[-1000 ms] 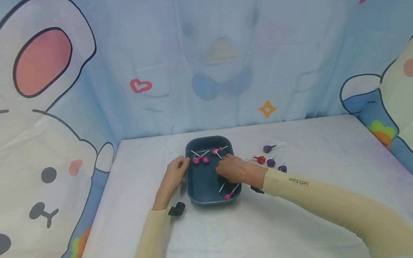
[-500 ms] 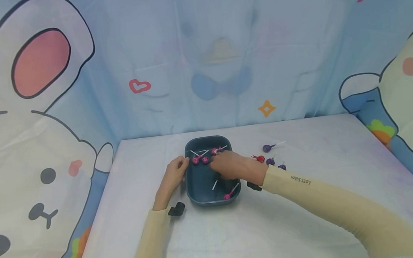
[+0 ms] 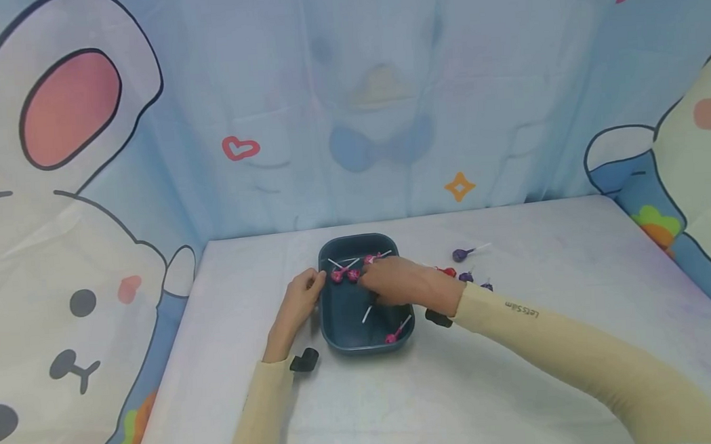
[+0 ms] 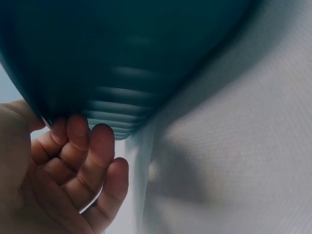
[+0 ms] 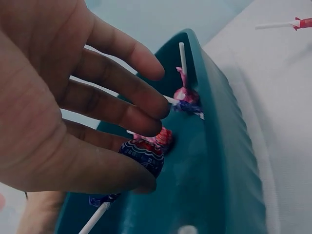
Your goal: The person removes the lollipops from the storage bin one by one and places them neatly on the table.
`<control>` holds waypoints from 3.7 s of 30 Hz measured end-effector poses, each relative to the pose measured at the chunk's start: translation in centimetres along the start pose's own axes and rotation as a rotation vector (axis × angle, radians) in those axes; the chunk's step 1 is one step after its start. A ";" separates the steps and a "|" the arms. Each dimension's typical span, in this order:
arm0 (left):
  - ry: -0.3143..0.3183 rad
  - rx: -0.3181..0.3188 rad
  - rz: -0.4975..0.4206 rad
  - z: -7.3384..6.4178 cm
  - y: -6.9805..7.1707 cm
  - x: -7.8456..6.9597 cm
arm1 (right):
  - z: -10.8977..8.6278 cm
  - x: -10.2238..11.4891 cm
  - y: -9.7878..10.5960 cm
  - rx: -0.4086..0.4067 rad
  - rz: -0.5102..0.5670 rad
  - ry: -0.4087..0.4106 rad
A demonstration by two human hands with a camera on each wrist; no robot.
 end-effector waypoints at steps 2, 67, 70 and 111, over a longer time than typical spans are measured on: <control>0.005 0.001 0.002 0.0 0.0 0.0 | 0.0 -0.2 0.2 0.000 0.011 -0.007; 0.010 0.004 0.021 -0.1 0.1 -0.1 | -6.4 -12.8 -3.0 -0.074 0.411 -0.259; 0.005 0.000 0.015 -0.1 0.1 -0.2 | -6.5 -12.3 -3.6 -0.073 0.424 -0.257; -0.015 -0.008 0.008 -0.3 0.2 -0.2 | -5.8 -10.8 -7.7 0.091 0.370 -0.360</control>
Point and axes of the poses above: each hand's wrist, its own z-axis towards the middle knuckle, its own y-axis out of the back of the hand, x = y × z, the point moved 6 cm from there along z, towards the middle knuckle, and after that the axes turned 15 degrees about -y, right-handed, at the moved point
